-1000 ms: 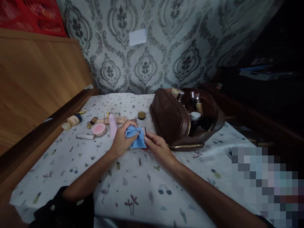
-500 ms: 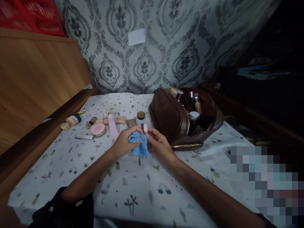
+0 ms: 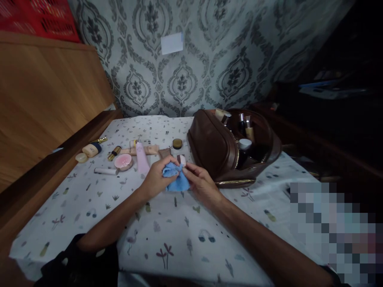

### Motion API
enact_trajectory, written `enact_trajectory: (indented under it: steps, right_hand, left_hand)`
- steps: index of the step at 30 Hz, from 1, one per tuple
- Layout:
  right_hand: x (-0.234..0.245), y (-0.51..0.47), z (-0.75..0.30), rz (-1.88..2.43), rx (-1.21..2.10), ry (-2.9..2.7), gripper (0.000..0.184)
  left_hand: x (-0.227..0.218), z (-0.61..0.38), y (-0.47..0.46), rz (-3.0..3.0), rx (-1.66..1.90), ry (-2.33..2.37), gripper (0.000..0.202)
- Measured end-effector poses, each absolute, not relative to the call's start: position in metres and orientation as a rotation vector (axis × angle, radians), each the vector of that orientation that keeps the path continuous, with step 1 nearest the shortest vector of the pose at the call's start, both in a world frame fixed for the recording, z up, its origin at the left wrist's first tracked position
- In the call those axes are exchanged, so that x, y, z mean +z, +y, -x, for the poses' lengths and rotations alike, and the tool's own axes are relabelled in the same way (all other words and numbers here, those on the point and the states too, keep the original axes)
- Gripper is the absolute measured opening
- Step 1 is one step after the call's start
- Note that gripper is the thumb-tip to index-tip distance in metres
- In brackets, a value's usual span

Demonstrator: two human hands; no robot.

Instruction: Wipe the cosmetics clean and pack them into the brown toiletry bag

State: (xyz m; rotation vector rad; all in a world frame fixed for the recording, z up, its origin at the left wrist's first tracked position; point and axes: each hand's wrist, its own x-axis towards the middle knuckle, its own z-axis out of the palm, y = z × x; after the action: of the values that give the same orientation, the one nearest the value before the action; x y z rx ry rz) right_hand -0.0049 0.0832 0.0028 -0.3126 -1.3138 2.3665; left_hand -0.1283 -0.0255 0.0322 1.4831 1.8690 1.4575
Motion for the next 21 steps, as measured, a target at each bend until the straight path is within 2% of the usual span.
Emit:
enact_trajectory:
  steps: [7, 14, 21]
  right_hand:
    - [0.006, 0.085, 0.005, 0.348, 2.379, -1.221, 0.033]
    - [0.003, 0.082, 0.002, 0.229, 2.449, -1.359, 0.039]
    - [-0.006, 0.082, 0.005, 0.113, 2.430, -1.305, 0.053]
  left_hand:
    - [0.033, 0.128, -0.026, -1.502, 1.410, 1.812, 0.015]
    - [0.037, 0.135, -0.026, -1.353, 1.665, 2.003, 0.015]
    - [0.033, 0.132, -0.024, -1.123, 1.625, 1.943, 0.024]
